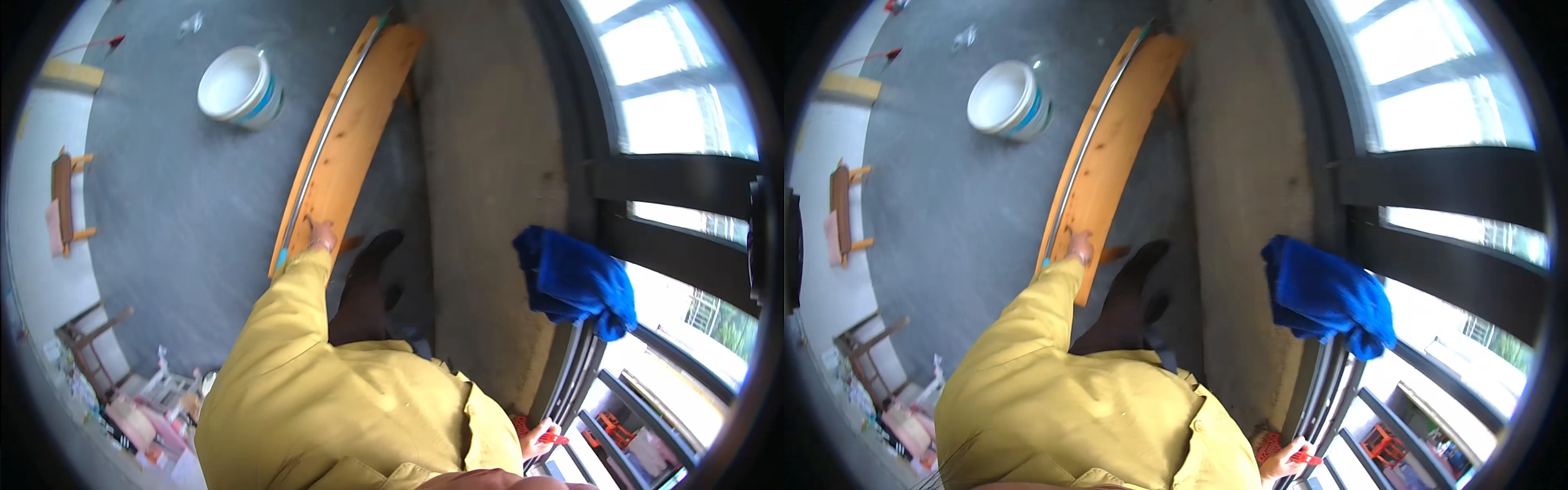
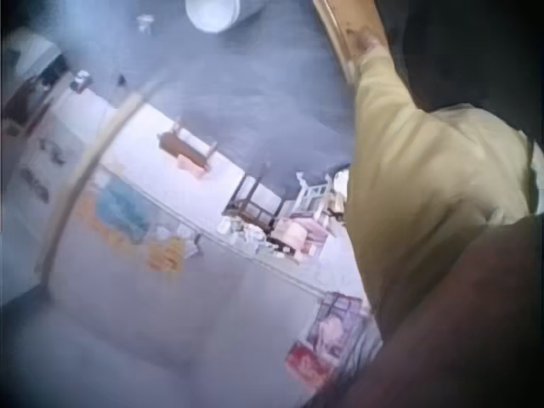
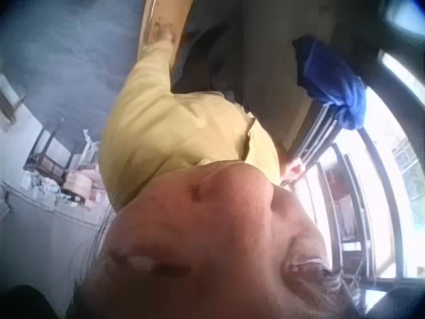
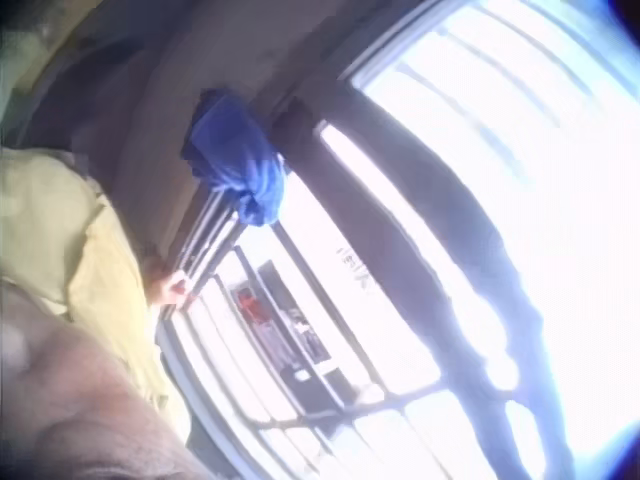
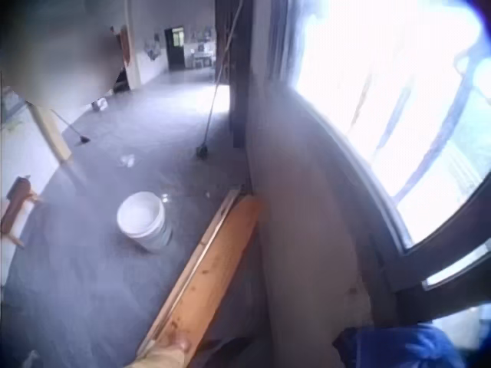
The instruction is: The person scrapes debris from a window frame using a red brush and a metal scraper, then wipes the frame with a blue cloth. The task is performed on a large window with metal bars in a room with a concrete floor.
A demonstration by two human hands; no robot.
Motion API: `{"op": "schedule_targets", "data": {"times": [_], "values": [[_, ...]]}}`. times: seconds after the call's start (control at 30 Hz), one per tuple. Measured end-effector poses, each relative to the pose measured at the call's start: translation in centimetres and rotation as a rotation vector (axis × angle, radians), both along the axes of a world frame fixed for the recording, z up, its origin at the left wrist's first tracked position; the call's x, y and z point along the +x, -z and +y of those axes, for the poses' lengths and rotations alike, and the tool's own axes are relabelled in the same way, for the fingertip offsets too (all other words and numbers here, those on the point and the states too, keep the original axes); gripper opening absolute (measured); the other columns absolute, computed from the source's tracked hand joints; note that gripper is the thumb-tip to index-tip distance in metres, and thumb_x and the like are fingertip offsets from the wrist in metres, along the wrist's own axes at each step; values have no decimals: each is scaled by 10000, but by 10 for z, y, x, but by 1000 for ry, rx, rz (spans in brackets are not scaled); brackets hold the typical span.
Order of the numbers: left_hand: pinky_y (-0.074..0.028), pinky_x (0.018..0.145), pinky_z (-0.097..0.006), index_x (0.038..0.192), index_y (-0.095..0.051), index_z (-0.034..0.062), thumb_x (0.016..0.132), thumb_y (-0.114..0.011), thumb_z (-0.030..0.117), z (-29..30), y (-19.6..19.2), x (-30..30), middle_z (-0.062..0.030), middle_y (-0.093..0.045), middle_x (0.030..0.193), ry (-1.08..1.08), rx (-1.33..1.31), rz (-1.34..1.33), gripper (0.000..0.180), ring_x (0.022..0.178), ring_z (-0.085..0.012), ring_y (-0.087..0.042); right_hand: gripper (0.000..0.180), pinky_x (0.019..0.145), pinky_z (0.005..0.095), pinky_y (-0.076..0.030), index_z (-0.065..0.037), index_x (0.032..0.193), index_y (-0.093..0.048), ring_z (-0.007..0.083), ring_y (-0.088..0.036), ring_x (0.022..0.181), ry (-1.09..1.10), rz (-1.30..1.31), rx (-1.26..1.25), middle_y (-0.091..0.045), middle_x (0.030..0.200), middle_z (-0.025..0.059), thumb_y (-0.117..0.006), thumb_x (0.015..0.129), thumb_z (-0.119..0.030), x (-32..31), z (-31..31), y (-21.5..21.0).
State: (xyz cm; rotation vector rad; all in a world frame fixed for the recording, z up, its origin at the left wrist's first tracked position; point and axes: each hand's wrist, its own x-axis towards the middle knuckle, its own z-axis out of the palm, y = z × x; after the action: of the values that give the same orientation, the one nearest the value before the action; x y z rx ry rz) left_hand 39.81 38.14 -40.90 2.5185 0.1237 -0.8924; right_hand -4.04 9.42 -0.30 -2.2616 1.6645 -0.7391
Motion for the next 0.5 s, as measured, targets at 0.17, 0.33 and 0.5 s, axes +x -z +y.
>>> {"op": "schedule_targets", "data": {"times": [0.17, 0.33, 0.5], "values": [[-478, 791, -361, 998, -614, 41, 743, -564, 81, -69, -49, -23, -175, -626, 943, 115, -434, -130, 263, 893, -309, -600, 189, 590, 335, -374, -8, 693, -472, 215, -458, 619, -25, -87, 6, -473, 671, 85, -558, 830, -104, -2, -6, 5], [-475, 731, -262, 1016, -598, 18, 782, -596, 99, -161, -194, -61, -79, -638, 861, 427, -903, -91, 247, 804, -138, -593, 221, 599, 373, -390, -7, 703, -486, 278, -487, 631, -23, -56, -88, -476, 668, 115, -609, 790, -169, 2, -2, 4], [-472, 683, -238, 1016, -620, 50, 827, -600, 170, -198, -320, -118, -32, -635, 850, 762, -1155, 117, 224, 743, -87, -577, 254, 621, 428, -397, -9, 678, -519, 345, -498, 664, -125, -4, -241, -513, 673, 149, -613, 777, -224, 9, -7, -2]]}}
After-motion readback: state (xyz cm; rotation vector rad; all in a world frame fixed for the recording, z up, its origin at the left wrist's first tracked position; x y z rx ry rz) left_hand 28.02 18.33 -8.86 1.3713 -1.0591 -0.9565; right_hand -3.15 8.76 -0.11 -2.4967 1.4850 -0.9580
